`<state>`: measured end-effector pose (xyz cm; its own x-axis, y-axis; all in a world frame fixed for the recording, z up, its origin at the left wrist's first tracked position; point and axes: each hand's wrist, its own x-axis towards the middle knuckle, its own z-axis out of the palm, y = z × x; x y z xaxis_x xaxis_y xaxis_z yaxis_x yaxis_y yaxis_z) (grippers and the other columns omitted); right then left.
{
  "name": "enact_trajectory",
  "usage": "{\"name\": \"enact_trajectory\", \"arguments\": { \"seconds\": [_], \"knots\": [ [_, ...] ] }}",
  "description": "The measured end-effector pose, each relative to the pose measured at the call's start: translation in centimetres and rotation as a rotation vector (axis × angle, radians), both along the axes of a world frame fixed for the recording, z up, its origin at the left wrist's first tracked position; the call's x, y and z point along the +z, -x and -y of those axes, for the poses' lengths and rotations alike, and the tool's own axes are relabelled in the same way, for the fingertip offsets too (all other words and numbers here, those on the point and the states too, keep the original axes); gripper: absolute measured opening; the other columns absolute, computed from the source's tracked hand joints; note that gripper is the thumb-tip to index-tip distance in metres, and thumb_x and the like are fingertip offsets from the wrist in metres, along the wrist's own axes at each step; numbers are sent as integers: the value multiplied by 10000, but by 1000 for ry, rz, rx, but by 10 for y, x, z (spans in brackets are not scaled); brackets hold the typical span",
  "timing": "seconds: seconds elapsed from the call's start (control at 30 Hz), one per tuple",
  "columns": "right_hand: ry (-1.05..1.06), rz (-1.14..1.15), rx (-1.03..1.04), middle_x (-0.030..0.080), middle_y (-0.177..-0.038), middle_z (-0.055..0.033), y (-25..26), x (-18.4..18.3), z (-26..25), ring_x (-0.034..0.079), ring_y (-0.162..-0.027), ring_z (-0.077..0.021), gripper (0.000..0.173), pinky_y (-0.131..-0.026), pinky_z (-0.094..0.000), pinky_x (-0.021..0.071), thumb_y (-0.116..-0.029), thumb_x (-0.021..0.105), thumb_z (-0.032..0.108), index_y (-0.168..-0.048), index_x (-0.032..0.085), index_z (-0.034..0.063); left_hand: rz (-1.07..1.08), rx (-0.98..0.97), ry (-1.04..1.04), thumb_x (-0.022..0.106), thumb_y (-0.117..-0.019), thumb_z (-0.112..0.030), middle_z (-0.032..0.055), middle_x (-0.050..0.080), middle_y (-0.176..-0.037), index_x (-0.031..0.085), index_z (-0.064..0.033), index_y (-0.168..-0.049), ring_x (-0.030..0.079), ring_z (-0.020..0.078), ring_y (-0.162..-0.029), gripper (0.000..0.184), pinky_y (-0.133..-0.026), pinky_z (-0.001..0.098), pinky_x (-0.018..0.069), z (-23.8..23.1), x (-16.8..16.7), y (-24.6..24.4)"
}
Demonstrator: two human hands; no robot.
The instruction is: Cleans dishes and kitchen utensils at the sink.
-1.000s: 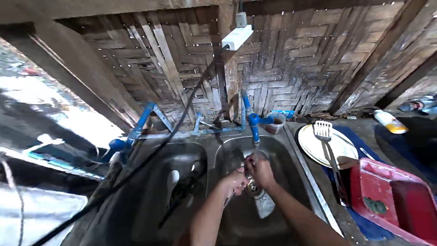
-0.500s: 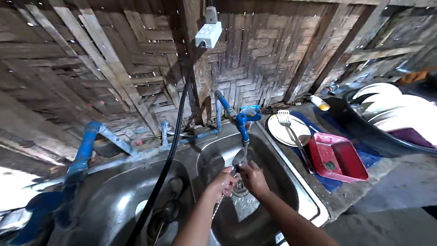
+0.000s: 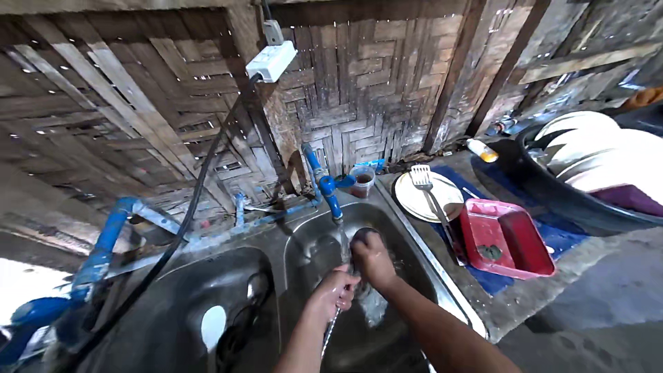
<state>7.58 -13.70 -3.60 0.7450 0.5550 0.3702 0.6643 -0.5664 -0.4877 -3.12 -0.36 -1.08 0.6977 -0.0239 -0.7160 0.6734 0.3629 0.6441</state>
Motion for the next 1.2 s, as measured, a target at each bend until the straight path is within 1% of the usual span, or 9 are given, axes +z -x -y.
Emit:
{"name": "enact_trajectory", "arguments": {
  "seconds": [0.27, 0.4, 0.5, 0.63, 0.77, 0.9, 1.0, 1.1, 1.2],
  "knots": [
    [162, 127, 362, 673, -1183, -172, -44, 18, 12, 640, -1155, -360, 236, -1000, -515, 538, -1004, 539, 139, -1161, 714, 134, -5, 244, 72, 548, -1013, -103, -49, 356, -613, 477, -168, -1294, 266, 34, -384, 297, -340, 180, 267, 50, 4, 0],
    [122, -30, 211, 656, -1176, -181, -59, 21, 22, 627, -1132, -368, 230, -976, -533, 524, -978, 603, 192, -1157, 738, 143, -3, 357, 64, 533, -1034, -121, -49, 373, -637, 490, -166, -1238, 270, 27, -403, 213, -352, 173, 267, 61, 11, -3],
    [95, -81, 338, 669, -1223, -175, -41, 4, 28, 646, -1162, -331, 252, -1006, -480, 542, -998, 570, 215, -1173, 737, 140, -8, 388, 18, 541, -1028, -113, -47, 368, -632, 467, -179, -1292, 270, 29, -396, 282, -344, 181, 260, 61, 21, -3],
    [-45, -25, 175, 667, -1084, -155, -47, -6, 17, 668, -1030, -293, 225, -917, -426, 578, -959, 630, 252, -1099, 777, 152, -16, 413, -35, 564, -1005, -100, -38, 386, -648, 458, -176, -1357, 276, 33, -399, 375, -348, 184, 261, 55, 29, -1],
    [45, 26, 336, 685, -1159, -177, -40, -3, 13, 663, -1117, -334, 241, -992, -473, 550, -1004, 565, 205, -1153, 739, 130, 0, 352, -3, 556, -1022, -121, -37, 390, -648, 439, -181, -1398, 295, 33, -403, 399, -350, 182, 274, 36, 31, 0],
    [16, 87, 113, 670, -1078, -198, -41, 8, -5, 646, -1065, -383, 217, -942, -534, 543, -957, 641, 190, -1137, 756, 152, 9, 282, 26, 548, -1022, -114, -37, 385, -643, 455, -162, -1347, 291, 33, -399, 341, -350, 179, 276, 9, 25, 9],
    [133, 104, 170, 693, -1186, -190, -17, 19, -38, 651, -1137, -386, 275, -991, -548, 526, -978, 590, 188, -1207, 739, 160, -7, 165, 67, 552, -1013, -103, -44, 389, -638, 488, -161, -1263, 287, 30, -395, 265, -347, 177, 278, -12, 20, 14],
    [195, 40, 14, 659, -1193, -205, -15, 26, -55, 621, -1141, -405, 243, -971, -569, 508, -955, 643, 184, -1178, 732, 146, -5, 116, 99, 547, -1027, -126, -44, 394, -664, 504, -178, -1380, 282, 28, -406, 359, -357, 175, 271, -35, 7, 25],
    [229, -12, 15, 650, -1268, -192, 14, 12, -68, 601, -1205, -387, 289, -1019, -565, 488, -1004, 559, 265, -1217, 721, 155, -48, 67, 119, 543, -1038, -125, -43, 390, -662, 442, -176, -1331, 276, 28, -414, 313, -362, 179, 265, -44, 1, 28]
  ]
}}
